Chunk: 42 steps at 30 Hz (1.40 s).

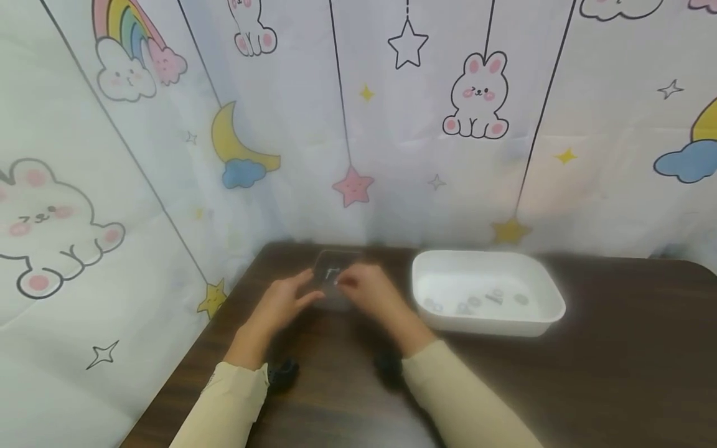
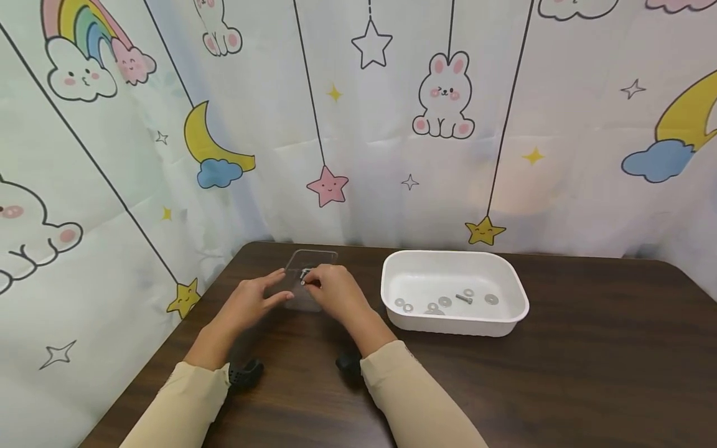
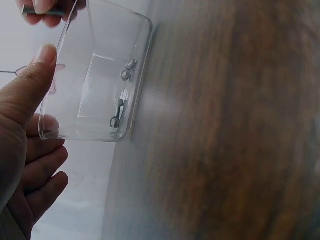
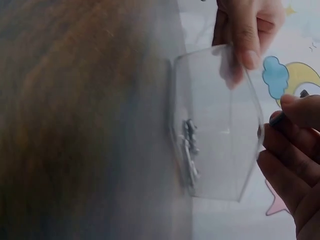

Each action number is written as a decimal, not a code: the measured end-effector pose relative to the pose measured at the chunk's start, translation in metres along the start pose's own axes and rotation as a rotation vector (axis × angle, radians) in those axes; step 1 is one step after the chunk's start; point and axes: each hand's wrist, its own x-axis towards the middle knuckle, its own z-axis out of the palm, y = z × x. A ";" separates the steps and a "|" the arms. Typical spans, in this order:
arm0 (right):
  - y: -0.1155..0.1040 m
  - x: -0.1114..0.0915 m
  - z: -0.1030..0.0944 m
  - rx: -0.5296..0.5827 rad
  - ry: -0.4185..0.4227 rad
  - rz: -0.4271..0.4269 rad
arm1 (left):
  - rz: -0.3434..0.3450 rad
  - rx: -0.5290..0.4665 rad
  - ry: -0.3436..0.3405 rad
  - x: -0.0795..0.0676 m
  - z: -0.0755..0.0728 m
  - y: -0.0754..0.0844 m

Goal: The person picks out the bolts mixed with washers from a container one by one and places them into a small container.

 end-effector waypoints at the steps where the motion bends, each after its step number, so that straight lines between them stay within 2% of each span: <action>1: 0.000 0.000 0.002 -0.014 -0.004 -0.009 | 0.002 0.000 0.002 0.000 0.000 0.001; 7: -0.006 0.003 0.007 -0.094 -0.031 -0.018 | 0.009 -0.005 0.018 0.000 -0.001 0.002; 16: -0.010 0.006 0.012 -0.186 -0.099 0.041 | 0.013 -0.009 0.024 0.001 -0.001 0.003; 28: -0.010 0.004 0.014 -0.190 -0.082 0.059 | 0.004 -0.022 0.018 0.003 -0.002 0.005; 42: -0.009 0.001 0.014 -0.211 -0.069 -0.024 | -0.001 -0.018 0.008 0.001 -0.001 0.005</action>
